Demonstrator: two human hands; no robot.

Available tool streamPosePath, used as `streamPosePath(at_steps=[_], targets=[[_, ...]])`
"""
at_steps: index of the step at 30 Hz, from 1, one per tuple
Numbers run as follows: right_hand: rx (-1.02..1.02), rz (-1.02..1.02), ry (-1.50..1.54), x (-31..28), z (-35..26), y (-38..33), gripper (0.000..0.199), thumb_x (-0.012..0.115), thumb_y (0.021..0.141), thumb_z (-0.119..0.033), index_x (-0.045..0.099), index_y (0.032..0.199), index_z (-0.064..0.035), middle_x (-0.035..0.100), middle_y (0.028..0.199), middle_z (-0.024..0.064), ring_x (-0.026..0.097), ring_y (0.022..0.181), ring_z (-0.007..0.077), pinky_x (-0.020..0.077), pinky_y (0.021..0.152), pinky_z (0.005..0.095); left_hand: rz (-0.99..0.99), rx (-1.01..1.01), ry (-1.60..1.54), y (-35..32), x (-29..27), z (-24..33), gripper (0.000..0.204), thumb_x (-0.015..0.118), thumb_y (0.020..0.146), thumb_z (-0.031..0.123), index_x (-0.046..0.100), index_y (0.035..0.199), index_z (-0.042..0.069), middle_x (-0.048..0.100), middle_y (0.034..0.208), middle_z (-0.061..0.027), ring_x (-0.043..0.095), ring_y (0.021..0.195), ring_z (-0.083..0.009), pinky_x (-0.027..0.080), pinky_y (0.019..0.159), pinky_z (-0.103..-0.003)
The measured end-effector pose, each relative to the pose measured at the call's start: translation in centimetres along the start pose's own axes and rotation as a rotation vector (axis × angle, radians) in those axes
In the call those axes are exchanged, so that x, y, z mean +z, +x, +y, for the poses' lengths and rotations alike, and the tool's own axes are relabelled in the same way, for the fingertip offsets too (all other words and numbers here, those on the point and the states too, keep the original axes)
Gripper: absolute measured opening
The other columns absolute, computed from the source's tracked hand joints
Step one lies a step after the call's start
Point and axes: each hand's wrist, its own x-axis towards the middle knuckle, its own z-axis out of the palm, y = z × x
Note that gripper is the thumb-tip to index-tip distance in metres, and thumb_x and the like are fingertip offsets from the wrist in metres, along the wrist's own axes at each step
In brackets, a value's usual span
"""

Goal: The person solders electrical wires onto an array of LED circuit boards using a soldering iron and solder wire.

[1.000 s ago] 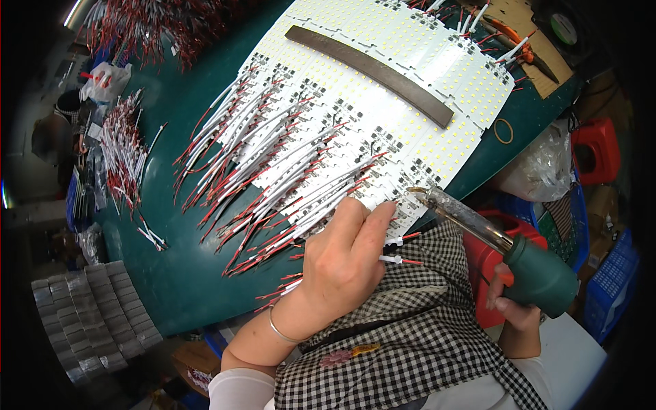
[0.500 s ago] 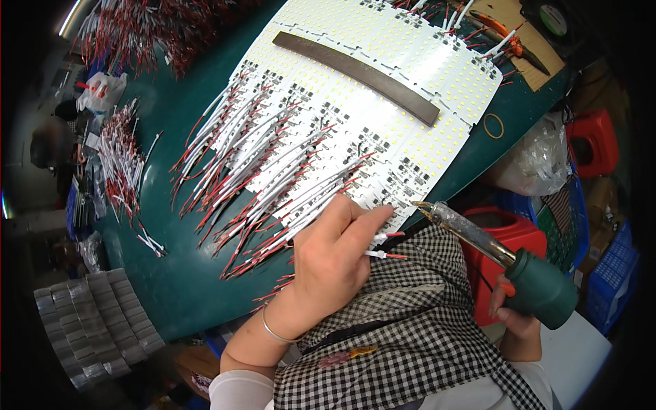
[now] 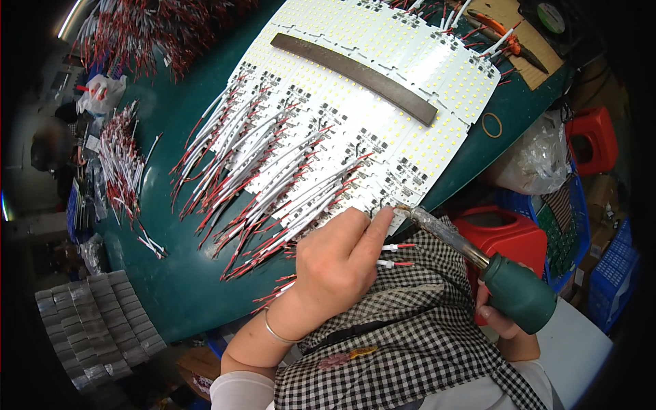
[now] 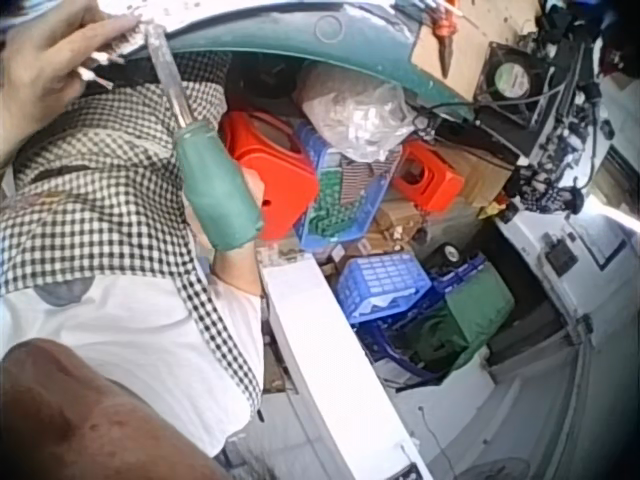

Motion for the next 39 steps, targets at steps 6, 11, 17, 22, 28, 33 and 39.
streamPosePath(at_steps=[6,11,17,22,28,33,39], targets=[[0.065,0.102,0.076,0.0,1.7,-1.5,0.019,0.075,0.069,-0.019,0.062,0.077,-0.008,0.062,0.069,-0.0007,0.055,0.053,0.0178,0.0458,0.056,0.0298,-0.049,0.029,0.062,0.2,-0.1,0.4,0.057,0.064,0.055,-0.008,0.072,0.111,-0.002,0.059,0.079,-0.0094,0.059,0.062,-0.0222,0.046,0.049,-0.032],[0.385,0.151,0.401,-1.1,0.0,-3.6,0.02,0.077,0.075,-0.015,0.069,0.087,-0.0006,0.067,0.073,0.0049,0.061,0.057,0.0174,0.05,0.053,0.0264,-0.064,0.025,0.071,0.1,0.0,0.3,0.059,0.064,0.054,-0.007,0.071,0.113,-0.002,0.059,0.08,-0.0094,0.059,0.064,-0.0227,0.046,0.051,-0.033],[0.348,0.225,0.547,-1.2,0.2,-4.3,0.061,0.076,0.079,-0.013,0.049,0.128,0.0107,0.059,0.071,0.008,0.057,0.055,0.0167,0.0518,0.053,0.0271,-0.069,0.029,0.07,0.2,-0.2,0.6,0.054,0.066,0.06,-0.009,0.069,0.114,-0.002,0.059,0.081,-0.0091,0.059,0.064,-0.0228,0.046,0.051,-0.033],[0.251,0.24,-0.236,-3.6,-1.3,-4.8,0.027,0.071,0.084,-0.028,0.066,0.096,-0.0036,0.063,0.068,0.0042,0.06,0.064,0.0191,0.0489,0.067,0.0334,-0.095,-0.052,-0.001,0.5,-0.7,1.0,0.045,0.067,0.071,-0.009,0.067,0.115,-0.003,0.059,0.085,-0.0107,0.06,0.067,-0.0251,0.047,0.053,-0.032],[0.339,0.33,-0.145,-3.7,-2.4,-3.1,0.031,0.075,0.083,-0.029,0.066,0.096,-0.0026,0.062,0.064,0.0023,0.061,0.064,0.0174,0.048,0.066,0.0306,0.122,-0.1,-0.007,0.5,-2.1,0.6,0.07,0.058,0.067,-0.017,0.057,0.136,-0.006,0.055,0.087,-0.0121,0.056,0.071,-0.0219,0.049,0.054,-0.034],[0.352,0.428,0.389,-1.5,-2.4,-1.0,0.032,0.081,0.077,-0.024,0.067,0.092,0.0009,0.061,0.063,0.0027,0.056,0.057,0.0153,0.0453,0.06,0.03,0.119,-0.248,-0.191,1.7,-1.4,0.7,0.07,0.053,0.068,-0.022,0.061,0.134,-0.002,0.053,0.084,-0.0077,0.055,0.074,-0.0166,0.049,0.063,-0.027],[0.39,0.269,0.252,-1.8,-1.9,-1.4,0.033,0.078,0.08,-0.03,0.068,0.092,-0.0009,0.063,0.065,0.0013,0.057,0.059,0.0175,0.0459,0.067,0.0322,0.003,-0.178,-0.069,1.4,-1.0,0.2,0.068,0.057,0.06,-0.02,0.074,0.12,0.008,0.061,0.085,-0.0102,0.062,0.066,-0.0182,0.051,0.059,-0.028]])
